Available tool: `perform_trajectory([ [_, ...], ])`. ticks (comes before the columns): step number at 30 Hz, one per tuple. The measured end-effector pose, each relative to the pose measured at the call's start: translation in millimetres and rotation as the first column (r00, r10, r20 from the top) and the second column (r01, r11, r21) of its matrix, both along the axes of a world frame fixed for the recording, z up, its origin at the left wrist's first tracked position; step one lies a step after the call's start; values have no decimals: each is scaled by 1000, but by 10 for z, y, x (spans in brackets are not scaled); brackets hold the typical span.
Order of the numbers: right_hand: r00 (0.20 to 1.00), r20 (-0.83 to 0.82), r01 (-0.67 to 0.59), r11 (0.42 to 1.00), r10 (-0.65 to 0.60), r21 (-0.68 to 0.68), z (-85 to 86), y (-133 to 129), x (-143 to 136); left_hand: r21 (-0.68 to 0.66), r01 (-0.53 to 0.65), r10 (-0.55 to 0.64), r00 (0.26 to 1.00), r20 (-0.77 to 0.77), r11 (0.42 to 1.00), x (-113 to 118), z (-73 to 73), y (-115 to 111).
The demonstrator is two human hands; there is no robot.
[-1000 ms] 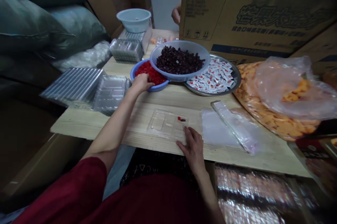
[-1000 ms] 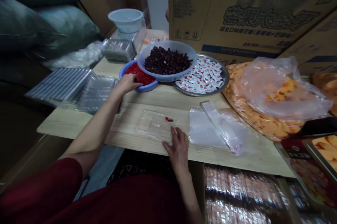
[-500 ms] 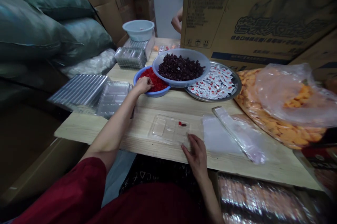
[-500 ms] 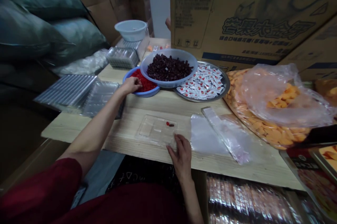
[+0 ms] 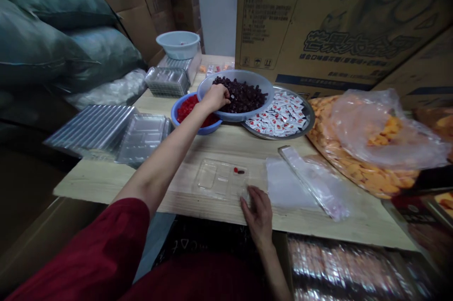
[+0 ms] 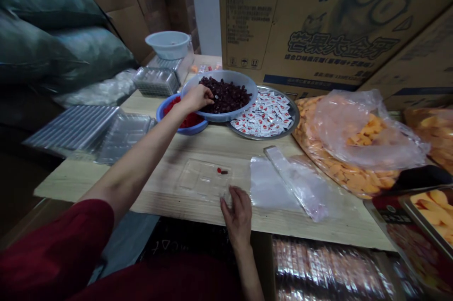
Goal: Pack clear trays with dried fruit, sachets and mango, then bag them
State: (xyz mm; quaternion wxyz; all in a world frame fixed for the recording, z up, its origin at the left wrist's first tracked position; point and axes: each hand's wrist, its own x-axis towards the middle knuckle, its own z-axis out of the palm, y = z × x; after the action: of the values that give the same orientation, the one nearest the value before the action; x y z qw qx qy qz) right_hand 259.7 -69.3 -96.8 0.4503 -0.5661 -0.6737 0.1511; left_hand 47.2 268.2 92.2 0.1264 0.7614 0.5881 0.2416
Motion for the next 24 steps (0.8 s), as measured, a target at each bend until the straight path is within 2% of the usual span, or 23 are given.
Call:
perform_trajectory([
  [2, 1000, 1, 2, 1000, -2, 2, 12, 1, 0, 6, 7, -7, 1000, -15, 1000, 22, -76, 120],
  [3, 1000, 0, 1, 1000, -1, -2, 22, 1, 1, 50, 0, -1, 1000, 17, 999, 11, -103, 141],
  [6, 1000, -7, 6, 1000, -6, -26, 57, 0, 4, 246, -63, 3, 971, 237, 967, -51, -112, -25],
  [8, 1000, -15, 13, 999, -14, -45, 78, -3, 4, 311, -88, -35, 928, 370, 946, -62, -78, -369],
  [9, 1000, -20, 17, 999, -18, -50, 87, -4, 3, 307, -64, -69, 913, 402, 950, -50, -72, -608],
  [11, 999, -31, 22, 998, -24, -52, 101, -6, -1, 217, 79, -158, 911, 380, 973, 14, -133, -1168],
  [12, 999, -36, 23, 999, -24, -49, 105, -5, -4, 135, 154, -193, 914, 357, 979, 60, -216, -1457],
  [14, 999, -47, 24, 999, -26, -42, 105, 1, -9, -3, 293, -276, 901, 335, 956, 168, -493, -1969],
  [15, 998, -54, 26, 999, -28, -38, 101, 5, -10, -44, 360, -327, 888, 322, 932, 221, -670, -2168],
  [17, 998, -63, 30, 999, -31, -28, 87, 14, -11, -29, 423, -402, 878, 259, 906, 307, -1035, -2434],
  [19, 997, -71, 32, 999, -33, -19, 71, 19, -7, 52, 414, -416, 887, 199, 909, 350, -1320, -2552],
  [20, 997, -73, 31, 999, -32, -17, 66, 19, -4, 94, 389, -400, 900, 175, 917, 351, -1408, -2573],
  [22, 997, -74, 26, 999, -27, -20, 64, 16, 1, 146, 342, -362, 921, 144, 928, 321, -1468, -2571],
  [24, 997, -76, 25, 999, -27, -26, 74, 15, -1, 155, 319, -340, 932, 129, 935, 262, -1419, -2531],
])
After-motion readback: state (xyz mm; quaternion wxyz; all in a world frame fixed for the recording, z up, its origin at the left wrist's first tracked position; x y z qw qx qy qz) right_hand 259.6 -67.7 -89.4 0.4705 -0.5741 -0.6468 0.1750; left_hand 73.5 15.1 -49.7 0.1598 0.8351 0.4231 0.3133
